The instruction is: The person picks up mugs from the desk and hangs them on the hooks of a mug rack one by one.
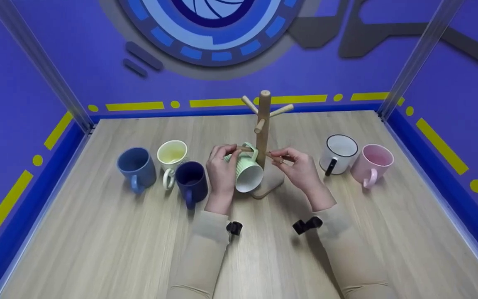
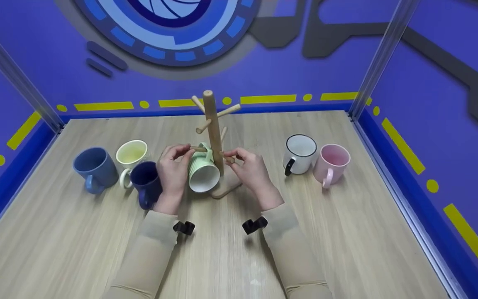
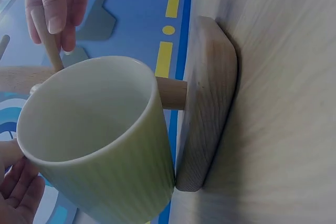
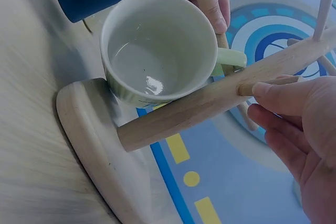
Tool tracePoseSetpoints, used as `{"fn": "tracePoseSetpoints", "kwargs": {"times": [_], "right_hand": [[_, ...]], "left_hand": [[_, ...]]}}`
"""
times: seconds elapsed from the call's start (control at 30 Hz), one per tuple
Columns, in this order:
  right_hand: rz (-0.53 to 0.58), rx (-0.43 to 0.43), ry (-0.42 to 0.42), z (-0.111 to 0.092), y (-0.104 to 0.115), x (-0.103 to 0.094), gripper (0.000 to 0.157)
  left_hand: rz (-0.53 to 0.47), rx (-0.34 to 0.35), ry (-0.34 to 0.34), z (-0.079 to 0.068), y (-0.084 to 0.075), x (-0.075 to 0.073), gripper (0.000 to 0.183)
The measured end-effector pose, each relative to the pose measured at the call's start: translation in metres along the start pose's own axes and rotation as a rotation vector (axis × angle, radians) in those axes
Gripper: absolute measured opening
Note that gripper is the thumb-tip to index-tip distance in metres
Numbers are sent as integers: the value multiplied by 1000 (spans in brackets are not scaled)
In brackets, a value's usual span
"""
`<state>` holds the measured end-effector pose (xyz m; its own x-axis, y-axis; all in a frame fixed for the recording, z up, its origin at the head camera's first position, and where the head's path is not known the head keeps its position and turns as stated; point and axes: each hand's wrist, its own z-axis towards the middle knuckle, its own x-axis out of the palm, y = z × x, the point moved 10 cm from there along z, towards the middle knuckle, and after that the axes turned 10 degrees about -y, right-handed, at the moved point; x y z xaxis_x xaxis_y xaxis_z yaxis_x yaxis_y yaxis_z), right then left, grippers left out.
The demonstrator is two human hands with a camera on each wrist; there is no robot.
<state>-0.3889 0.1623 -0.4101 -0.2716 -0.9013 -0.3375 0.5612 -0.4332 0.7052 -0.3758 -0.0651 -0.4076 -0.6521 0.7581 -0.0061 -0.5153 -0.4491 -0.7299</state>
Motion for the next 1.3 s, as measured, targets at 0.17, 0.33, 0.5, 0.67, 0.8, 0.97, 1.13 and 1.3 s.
{"fn": "tracePoseSetpoints", "kwargs": {"times": [0.17,0.33,0.5,0.67,0.8,0.97,1.13,1.3], "right_hand": [[-56,-83,-20,0,7,-1,18],[-59,-112,-26,-1,10,-1,17],[-76,-168,-40,-2,16,-2,15],[-124,-253,-61,-4,24,0,18],[-157,-310,-67,-7,29,3,21],[-176,-369,-75,-9,36,8,24],[-191,-399,-101,-12,42,14,25],[-234,-391,-132,-13,43,18,25]], "left_hand": [[48,35,44,1,-5,1,13],[99,43,87,3,-11,1,13],[128,33,142,1,-16,5,17],[139,-7,267,-6,-14,20,28],[148,-56,348,-10,-7,29,38],[134,-72,413,-11,-4,34,50],[128,-81,457,-5,1,42,50],[138,-81,485,-2,2,46,50]]}}
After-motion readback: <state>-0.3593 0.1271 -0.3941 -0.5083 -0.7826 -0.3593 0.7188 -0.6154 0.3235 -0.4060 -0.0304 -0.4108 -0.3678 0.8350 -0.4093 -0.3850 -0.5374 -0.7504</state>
